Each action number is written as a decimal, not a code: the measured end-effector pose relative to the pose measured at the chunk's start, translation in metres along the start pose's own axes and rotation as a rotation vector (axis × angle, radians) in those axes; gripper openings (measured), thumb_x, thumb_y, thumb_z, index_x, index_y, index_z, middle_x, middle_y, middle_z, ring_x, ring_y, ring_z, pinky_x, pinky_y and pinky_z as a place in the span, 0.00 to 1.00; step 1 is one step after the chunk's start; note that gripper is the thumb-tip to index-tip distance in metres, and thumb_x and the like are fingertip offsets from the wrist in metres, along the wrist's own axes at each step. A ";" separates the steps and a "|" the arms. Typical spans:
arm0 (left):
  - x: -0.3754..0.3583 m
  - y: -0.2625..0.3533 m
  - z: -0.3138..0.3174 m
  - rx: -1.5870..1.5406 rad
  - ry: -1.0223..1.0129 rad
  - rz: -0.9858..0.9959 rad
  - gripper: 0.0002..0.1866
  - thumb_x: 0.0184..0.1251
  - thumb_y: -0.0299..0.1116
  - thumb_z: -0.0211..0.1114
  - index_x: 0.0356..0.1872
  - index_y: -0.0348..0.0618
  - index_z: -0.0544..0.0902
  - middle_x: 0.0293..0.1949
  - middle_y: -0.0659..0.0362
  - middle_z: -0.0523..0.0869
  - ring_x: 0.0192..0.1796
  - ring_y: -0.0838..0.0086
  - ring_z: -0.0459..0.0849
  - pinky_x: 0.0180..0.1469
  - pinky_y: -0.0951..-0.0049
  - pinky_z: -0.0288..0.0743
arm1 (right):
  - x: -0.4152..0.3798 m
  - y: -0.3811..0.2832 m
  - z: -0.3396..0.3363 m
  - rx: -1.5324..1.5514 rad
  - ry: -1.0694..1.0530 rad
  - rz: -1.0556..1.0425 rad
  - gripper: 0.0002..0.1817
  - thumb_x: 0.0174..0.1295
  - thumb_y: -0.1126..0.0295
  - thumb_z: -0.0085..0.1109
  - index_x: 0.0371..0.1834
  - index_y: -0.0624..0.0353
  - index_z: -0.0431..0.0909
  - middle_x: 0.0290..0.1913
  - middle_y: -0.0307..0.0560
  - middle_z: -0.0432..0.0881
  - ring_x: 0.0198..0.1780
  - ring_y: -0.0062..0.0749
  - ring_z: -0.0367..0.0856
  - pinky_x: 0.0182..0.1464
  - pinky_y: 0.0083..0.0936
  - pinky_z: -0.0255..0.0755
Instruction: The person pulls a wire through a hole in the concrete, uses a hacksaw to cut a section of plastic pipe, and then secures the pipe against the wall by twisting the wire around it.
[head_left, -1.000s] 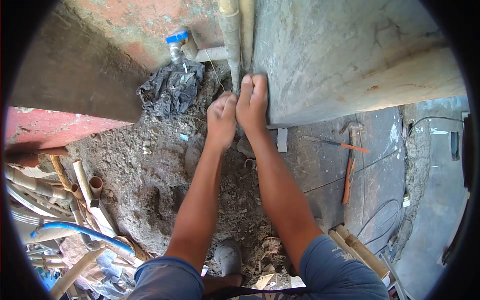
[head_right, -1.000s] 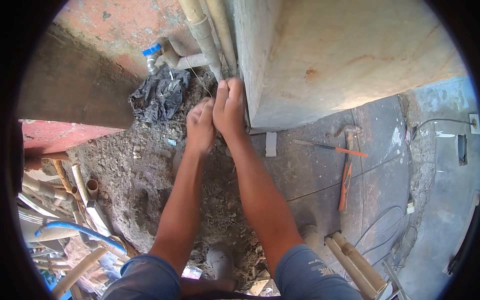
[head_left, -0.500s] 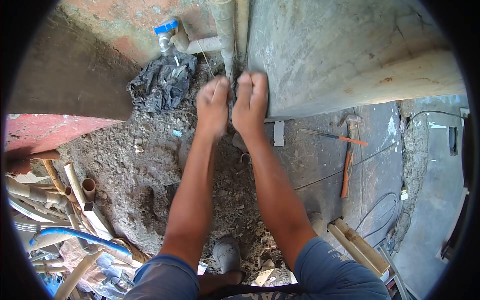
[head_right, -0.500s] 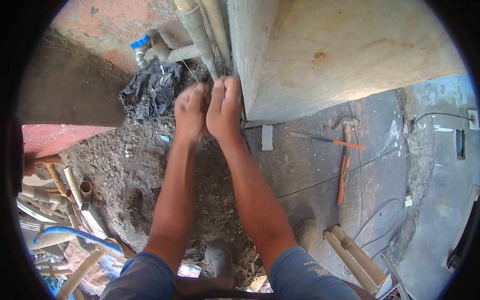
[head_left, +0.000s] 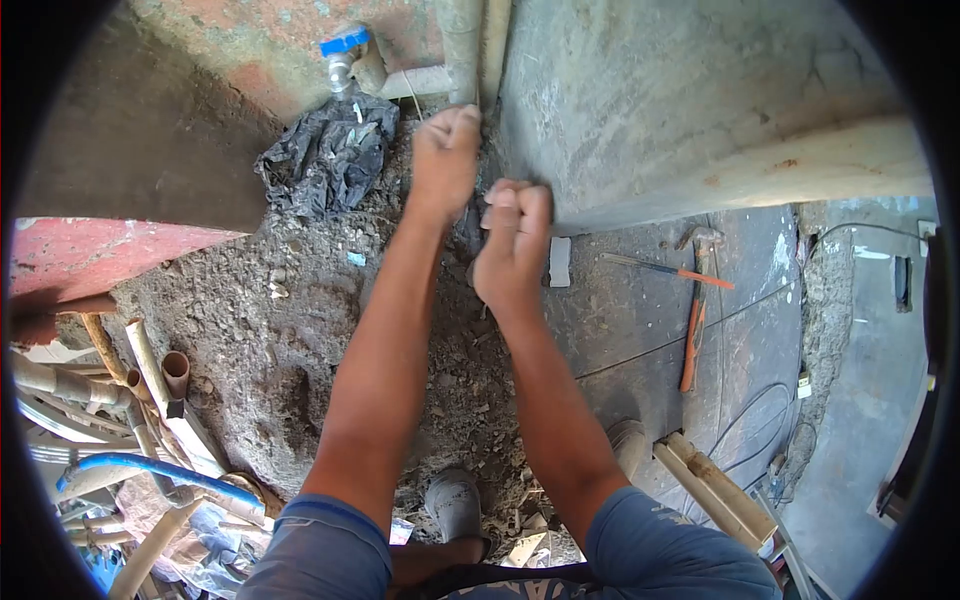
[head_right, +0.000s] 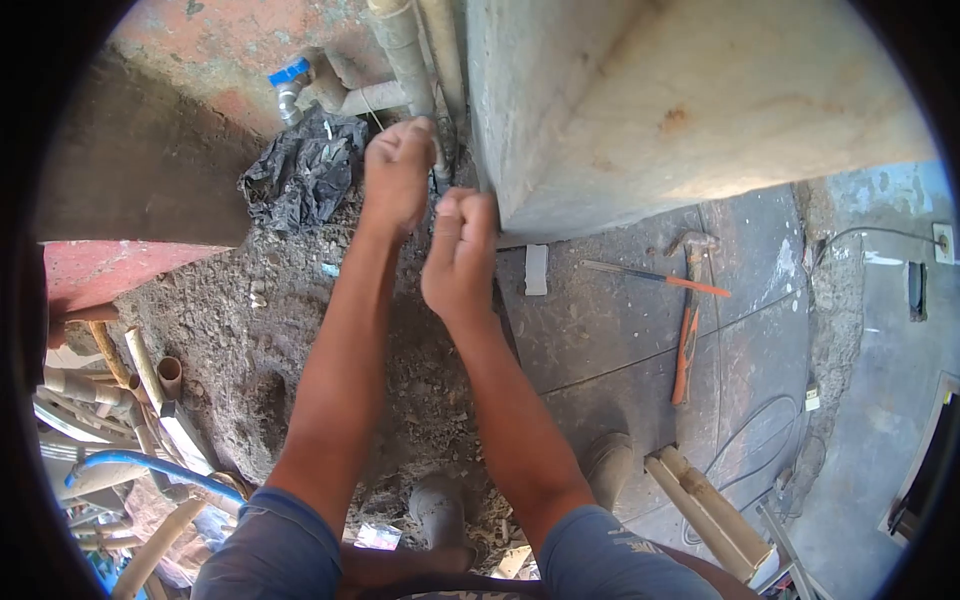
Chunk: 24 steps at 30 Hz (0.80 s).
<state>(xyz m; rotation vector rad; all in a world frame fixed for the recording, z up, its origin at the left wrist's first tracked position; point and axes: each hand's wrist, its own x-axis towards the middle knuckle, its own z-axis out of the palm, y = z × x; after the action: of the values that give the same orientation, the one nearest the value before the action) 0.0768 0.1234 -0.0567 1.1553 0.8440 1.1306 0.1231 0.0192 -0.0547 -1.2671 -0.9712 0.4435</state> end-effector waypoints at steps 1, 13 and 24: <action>-0.001 0.001 0.003 0.059 0.029 0.044 0.18 0.73 0.33 0.53 0.19 0.43 0.71 0.19 0.70 0.68 0.23 0.86 0.62 0.25 0.78 0.56 | 0.003 -0.004 -0.001 0.026 -0.001 0.055 0.10 0.72 0.69 0.43 0.34 0.65 0.63 0.33 0.58 0.72 0.34 0.49 0.70 0.41 0.37 0.67; 0.002 0.007 0.001 0.068 -0.017 0.022 0.18 0.74 0.34 0.53 0.20 0.45 0.70 0.21 0.69 0.69 0.23 0.86 0.60 0.24 0.80 0.54 | 0.003 0.003 -0.001 -0.038 -0.015 -0.005 0.09 0.72 0.69 0.43 0.37 0.65 0.67 0.31 0.49 0.71 0.32 0.35 0.71 0.39 0.33 0.68; -0.004 0.013 0.002 0.166 0.032 0.051 0.17 0.74 0.34 0.52 0.21 0.45 0.71 0.20 0.70 0.67 0.23 0.86 0.60 0.24 0.79 0.54 | -0.002 -0.001 0.001 -0.060 -0.024 0.040 0.09 0.71 0.69 0.43 0.38 0.65 0.65 0.35 0.59 0.73 0.37 0.51 0.74 0.43 0.38 0.68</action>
<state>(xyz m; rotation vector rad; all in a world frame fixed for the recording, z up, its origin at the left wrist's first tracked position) 0.0744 0.1198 -0.0439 1.3048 0.9520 1.1402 0.1209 0.0183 -0.0546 -1.3397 -0.9866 0.4647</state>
